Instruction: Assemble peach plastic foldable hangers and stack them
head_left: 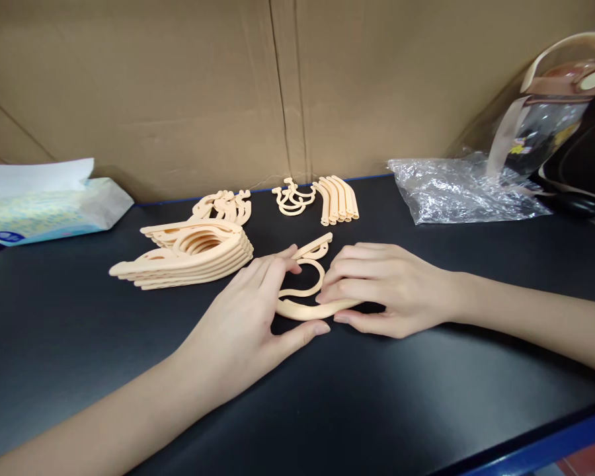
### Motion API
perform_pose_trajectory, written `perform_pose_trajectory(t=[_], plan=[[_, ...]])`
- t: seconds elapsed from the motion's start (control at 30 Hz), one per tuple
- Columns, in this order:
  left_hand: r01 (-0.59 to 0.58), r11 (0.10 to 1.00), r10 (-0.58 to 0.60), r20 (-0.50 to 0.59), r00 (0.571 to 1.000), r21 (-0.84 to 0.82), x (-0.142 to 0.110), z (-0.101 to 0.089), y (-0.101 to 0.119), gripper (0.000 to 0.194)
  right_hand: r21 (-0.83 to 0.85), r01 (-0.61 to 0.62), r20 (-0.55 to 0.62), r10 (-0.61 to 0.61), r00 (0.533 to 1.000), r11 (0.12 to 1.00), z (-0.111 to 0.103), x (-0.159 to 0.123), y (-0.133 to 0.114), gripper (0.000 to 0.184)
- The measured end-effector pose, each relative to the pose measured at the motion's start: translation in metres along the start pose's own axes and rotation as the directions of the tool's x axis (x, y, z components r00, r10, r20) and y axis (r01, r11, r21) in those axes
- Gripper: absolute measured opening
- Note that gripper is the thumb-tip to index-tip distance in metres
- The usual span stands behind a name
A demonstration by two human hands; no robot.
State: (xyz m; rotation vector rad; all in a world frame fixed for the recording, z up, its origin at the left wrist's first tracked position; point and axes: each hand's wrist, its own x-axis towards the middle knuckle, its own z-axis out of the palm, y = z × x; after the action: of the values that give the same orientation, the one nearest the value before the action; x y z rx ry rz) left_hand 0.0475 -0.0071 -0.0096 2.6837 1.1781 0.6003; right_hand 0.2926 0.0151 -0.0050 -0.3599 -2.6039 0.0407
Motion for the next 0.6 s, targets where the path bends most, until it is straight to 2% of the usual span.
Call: perform_pose_trajectory(t=[0.43,0.6], plan=[[0.008,1.0,-0.008,0.009,1.0,-0.013,0.0011,-0.0006,0.0011,0.051,0.005,-0.062,0.011,0.062,0.998,0.998,0.0001,-0.0014,0.0024,0.018],[0.024,0.999,-0.024,0.016,1.0,-0.022,0.0007,-0.0009,0.0007,0.05,-0.026,-0.132,0.023,0.133,0.991,0.991,-0.0007,-0.0016,0.0033,0.029]])
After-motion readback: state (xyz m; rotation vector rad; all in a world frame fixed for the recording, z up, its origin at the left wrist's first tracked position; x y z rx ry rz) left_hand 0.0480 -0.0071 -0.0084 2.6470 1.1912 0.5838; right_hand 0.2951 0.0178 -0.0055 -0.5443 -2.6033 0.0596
